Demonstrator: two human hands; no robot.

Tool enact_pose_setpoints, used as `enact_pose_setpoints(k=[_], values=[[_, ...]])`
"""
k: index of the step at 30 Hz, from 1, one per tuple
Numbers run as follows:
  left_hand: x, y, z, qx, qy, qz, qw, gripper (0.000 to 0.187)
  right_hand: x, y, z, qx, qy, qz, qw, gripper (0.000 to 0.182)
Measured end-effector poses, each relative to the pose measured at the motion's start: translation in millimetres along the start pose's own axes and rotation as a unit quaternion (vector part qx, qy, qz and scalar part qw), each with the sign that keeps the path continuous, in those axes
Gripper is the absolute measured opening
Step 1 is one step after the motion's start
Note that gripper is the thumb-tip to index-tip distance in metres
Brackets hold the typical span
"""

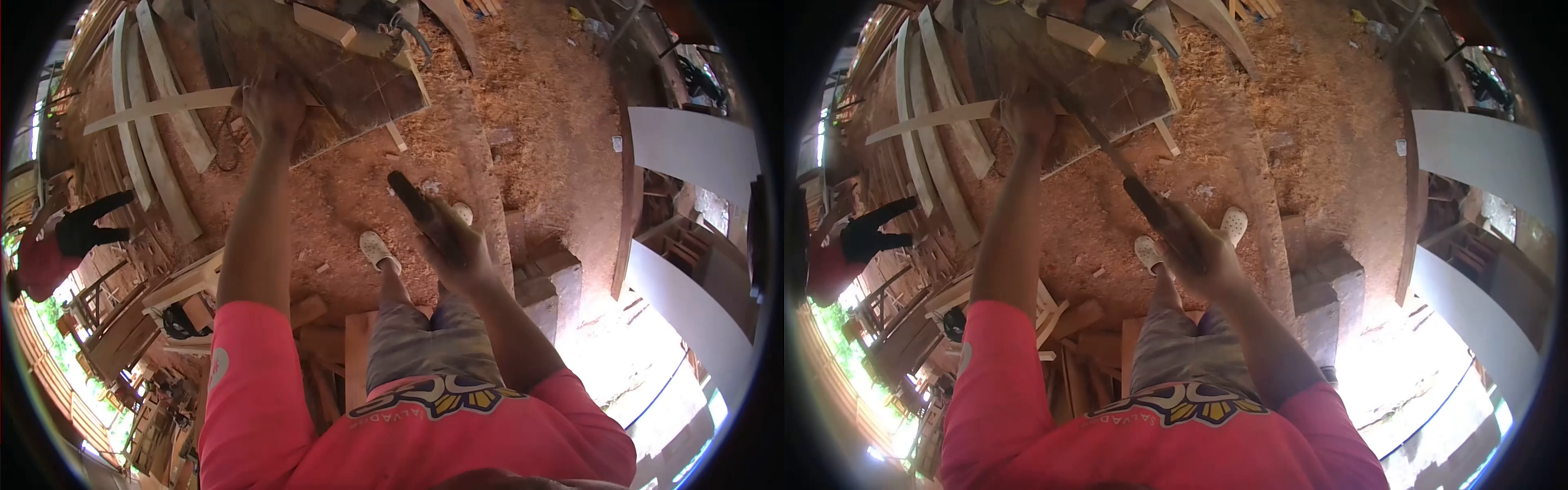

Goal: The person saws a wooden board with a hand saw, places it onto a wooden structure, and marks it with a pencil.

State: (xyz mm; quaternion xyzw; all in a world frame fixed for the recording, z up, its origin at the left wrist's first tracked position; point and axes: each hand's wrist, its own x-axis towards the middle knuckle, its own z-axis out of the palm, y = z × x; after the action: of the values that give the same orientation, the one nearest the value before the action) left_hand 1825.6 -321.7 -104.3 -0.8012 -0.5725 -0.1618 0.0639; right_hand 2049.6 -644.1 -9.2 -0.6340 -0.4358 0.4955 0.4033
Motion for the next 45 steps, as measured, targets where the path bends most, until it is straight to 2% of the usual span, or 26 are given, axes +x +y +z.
enact_pose_setpoints(k=[3, 7, 12, 15, 18, 21, 24, 27, 30, 31, 33, 35, 37, 40, 41, 42, 44, 45], values=[[0.7, 5.8, -6.0, 0.009, 0.012, -0.015, 1.0, 0.018, -15.2, 13.9, 0.1, -0.084, -0.032, -0.009, 0.996, 0.058], [1.2, 8.7, -11.1, -0.007, 0.018, -0.025, 1.0, 0.019, -11.7, 13.3, -11.7, -0.036, -0.069, -0.018, 0.997, 0.063], [-1.1, 1.9, -6.4, 0.026, 0.005, 0.01, 1.0, 0.016, 57.7, -4.8, 6.1, 0.041, -0.101, 0.009, 0.994, 0.063], [-2.2, -3.6, -3.0, 0.003, -0.009, 0.002, 1.0, 0.013, 57.8, -4.4, 6.7, 0.02, -0.099, 0.019, 0.995, 0.063], [3.8, 25.0, -31.1, -0.002, -0.037, -0.03, 0.999, 0.011, 25.9, 21.0, 7.0, -0.034, -0.083, -0.036, 0.995, 0.065], [3.2, 19.0, -21.6, -0.071, 0.014, -0.084, 0.994, 0.006, 17.1, 13.5, -0.2, 0.024, -0.078, -0.017, 0.996, 0.066], [9.7, 14.3, -26.8, -0.024, -0.037, -0.026, 0.999, 0.005, 58.1, -3.9, 14.7, -0.023, -0.103, -0.028, 0.994, 0.066], [6.1, -5.9, 2.1, -0.057, 0.017, -0.014, 0.998, 0.005, 93.5, -7.8, 41.0, 0.071, -0.009, -0.032, 0.997, 0.039], [9.0, 9.7, -14.1, -0.099, 0.044, -0.026, 0.994, 0.013, 99.9, 5.8, 33.0, 0.176, -0.035, 0.215, 0.96, 0.023], [5.9, 12.0, -12.2, -0.066, 0.009, -0.022, 0.998, 0.014, 103.0, -7.6, 23.1, 0.232, -0.025, 0.16, 0.959, 0.014], [7.3, 6.8, -9.4, 0.01, -0.048, -0.024, 0.999, 0.014, 102.5, -9.8, 19.7, 0.271, -0.014, 0.157, 0.949, 0.015], [4.3, 8.3, -43.2, -0.125, -0.066, -0.049, 0.989, 0.016, 102.3, -6.6, 23.5, 0.285, -0.001, 0.169, 0.944, 0.019], [-8.2, 5.8, -57.3, -0.107, -0.074, -0.083, 0.988, 0.027, 101.8, -0.5, 28.5, 0.28, 0.038, 0.19, 0.94, 0.026], [-29.2, 4.4, -63.1, -0.177, 0.068, -0.158, 0.969, 0.043, 106.6, -1.2, 28.4, 0.223, 0.125, 0.218, 0.942, 0.031], [-29.7, 5.9, -66.5, -0.204, 0.067, -0.249, 0.944, 0.047, 105.0, -7.6, 31.2, 0.252, 0.143, 0.227, 0.93, 0.042], [-34.6, 11.4, -72.5, -0.232, 0.057, -0.337, 0.911, 0.051, 108.7, -5.5, 29.7, 0.24, 0.131, 0.211, 0.939, 0.043], [-52.6, 18.9, -77.7, -0.296, -0.008, -0.446, 0.845, 0.052, 106.6, 13.5, 20.7, 0.21, 0.113, 0.203, 0.95, 0.045], [-56.0, 10.7, -77.0, -0.333, -0.052, -0.465, 0.819, 0.049, 107.2, 0.8, 26.0, 0.24, 0.12, 0.204, 0.941, 0.042]])
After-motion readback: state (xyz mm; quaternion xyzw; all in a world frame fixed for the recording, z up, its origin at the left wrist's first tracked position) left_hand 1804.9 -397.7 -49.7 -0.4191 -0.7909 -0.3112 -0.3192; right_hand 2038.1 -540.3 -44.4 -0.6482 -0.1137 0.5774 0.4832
